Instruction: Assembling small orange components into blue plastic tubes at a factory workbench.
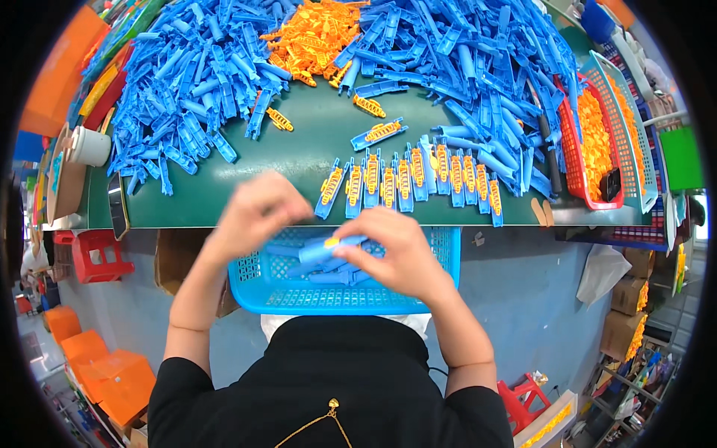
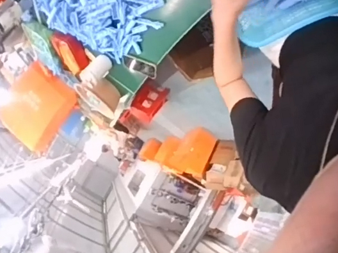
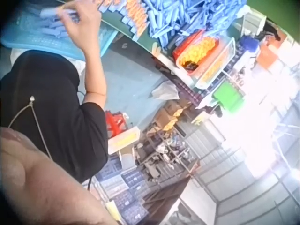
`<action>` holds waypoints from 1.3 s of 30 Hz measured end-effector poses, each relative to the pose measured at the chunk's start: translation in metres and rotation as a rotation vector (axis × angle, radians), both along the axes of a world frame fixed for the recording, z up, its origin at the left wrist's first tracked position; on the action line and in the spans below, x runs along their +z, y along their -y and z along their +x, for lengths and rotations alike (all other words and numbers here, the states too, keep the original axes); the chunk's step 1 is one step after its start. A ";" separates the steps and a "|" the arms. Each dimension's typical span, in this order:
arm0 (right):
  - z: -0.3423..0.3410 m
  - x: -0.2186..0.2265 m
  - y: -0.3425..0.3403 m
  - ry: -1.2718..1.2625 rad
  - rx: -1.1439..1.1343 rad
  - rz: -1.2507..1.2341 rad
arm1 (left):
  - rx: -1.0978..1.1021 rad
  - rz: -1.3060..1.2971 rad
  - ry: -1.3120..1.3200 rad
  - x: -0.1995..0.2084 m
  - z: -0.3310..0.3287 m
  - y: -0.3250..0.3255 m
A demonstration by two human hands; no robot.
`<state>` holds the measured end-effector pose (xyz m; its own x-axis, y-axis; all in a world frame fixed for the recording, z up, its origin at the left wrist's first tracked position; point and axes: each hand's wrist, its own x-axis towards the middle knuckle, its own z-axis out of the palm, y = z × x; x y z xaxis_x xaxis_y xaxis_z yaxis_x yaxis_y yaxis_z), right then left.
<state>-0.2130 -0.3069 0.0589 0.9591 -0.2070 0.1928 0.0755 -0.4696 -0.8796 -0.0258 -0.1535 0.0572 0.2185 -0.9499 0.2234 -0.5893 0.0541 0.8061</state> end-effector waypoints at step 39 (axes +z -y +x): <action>0.045 0.003 0.122 0.022 -0.583 -0.499 | 0.356 -0.564 -1.405 -0.007 -0.015 -0.005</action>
<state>-0.1685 -0.4294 0.0622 0.7165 -0.5613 0.4141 -0.2909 -0.7801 -0.5540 -0.0404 -0.1489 0.0504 0.7393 -0.6716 -0.0493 0.5467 0.5558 0.6263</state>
